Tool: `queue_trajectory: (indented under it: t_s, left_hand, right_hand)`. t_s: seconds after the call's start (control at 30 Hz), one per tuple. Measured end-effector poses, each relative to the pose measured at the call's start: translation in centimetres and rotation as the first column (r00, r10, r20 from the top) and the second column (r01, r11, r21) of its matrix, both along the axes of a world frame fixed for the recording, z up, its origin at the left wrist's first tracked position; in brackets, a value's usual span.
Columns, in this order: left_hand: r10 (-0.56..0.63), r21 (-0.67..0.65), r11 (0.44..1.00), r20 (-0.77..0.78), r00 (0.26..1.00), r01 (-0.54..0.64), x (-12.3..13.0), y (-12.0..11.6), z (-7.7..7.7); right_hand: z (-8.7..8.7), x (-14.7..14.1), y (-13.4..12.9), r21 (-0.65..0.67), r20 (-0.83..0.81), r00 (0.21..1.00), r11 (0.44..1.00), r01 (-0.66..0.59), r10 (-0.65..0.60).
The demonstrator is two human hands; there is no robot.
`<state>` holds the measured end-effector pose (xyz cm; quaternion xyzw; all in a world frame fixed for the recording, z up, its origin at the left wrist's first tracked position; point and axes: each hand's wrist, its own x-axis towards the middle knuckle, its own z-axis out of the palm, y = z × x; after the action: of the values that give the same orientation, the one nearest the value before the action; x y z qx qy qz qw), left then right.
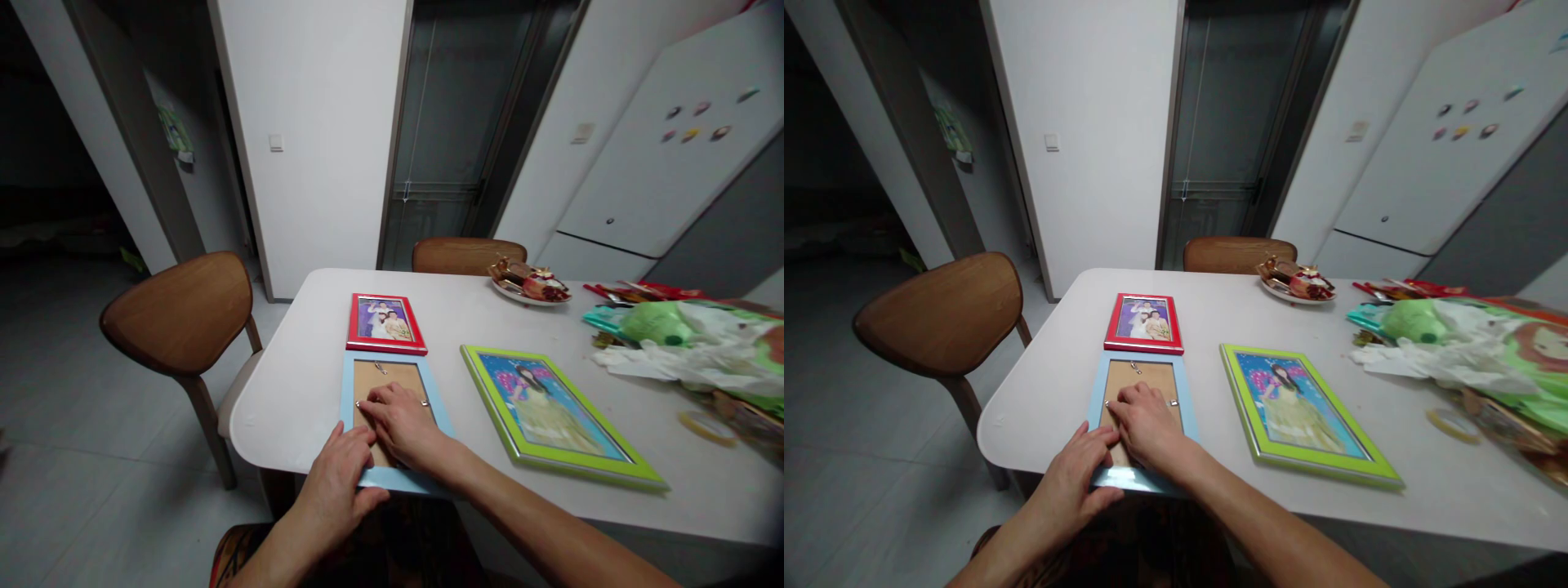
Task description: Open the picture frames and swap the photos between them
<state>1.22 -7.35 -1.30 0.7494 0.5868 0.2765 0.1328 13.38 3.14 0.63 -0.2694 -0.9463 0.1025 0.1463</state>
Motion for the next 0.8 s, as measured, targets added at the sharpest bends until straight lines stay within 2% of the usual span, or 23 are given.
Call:
queue_trajectory:
  t_s: [0.23, 0.4, 0.47, 0.53, 0.63, 0.7, 0.8]
  left_hand:
    - [-0.003, -0.021, 1.0, 0.032, 0.999, 0.004, 0.0, 0.0, 0.2]
    - [0.0, -0.022, 1.0, 0.039, 0.999, 0.001, -0.1, 0.1, 0.2]
    - [0.001, -0.022, 1.0, 0.032, 0.999, -0.001, -0.1, 0.0, 0.1]
    - [-0.001, -0.021, 1.0, 0.027, 1.0, 0.002, 0.0, -0.2, 0.0]
    - [0.001, -0.024, 1.0, 0.019, 1.0, 0.0, 0.2, -0.7, -0.1]
    - [0.01, -0.024, 1.0, 0.01, 1.0, -0.009, 0.4, -1.0, -0.1]
    - [0.021, -0.027, 0.999, -0.01, 1.0, -0.021, 0.7, -1.3, 0.0]
  right_hand:
    - [-0.8, -0.5, 0.2, -0.107, -0.025, 0.999, 0.994, 0.038, -0.041]
    - [-1.0, -0.6, -0.1, -0.121, -0.068, 0.998, 0.993, 0.004, -0.012]
    - [-1.1, -0.7, 0.7, -0.132, -0.106, 0.993, 0.991, 0.03, -0.044]
    - [-1.1, -0.9, 2.1, -0.142, -0.151, 0.974, 0.979, 0.147, -0.168]
    - [-1.3, -1.3, 4.8, -0.139, -0.123, 0.905, 0.91, 0.391, -0.408]
    - [-1.5, -1.6, 6.4, -0.129, -0.073, 0.87, 0.869, 0.477, -0.488]
    - [-1.9, -2.1, 7.7, -0.132, -0.053, 0.839, 0.837, 0.531, -0.541]
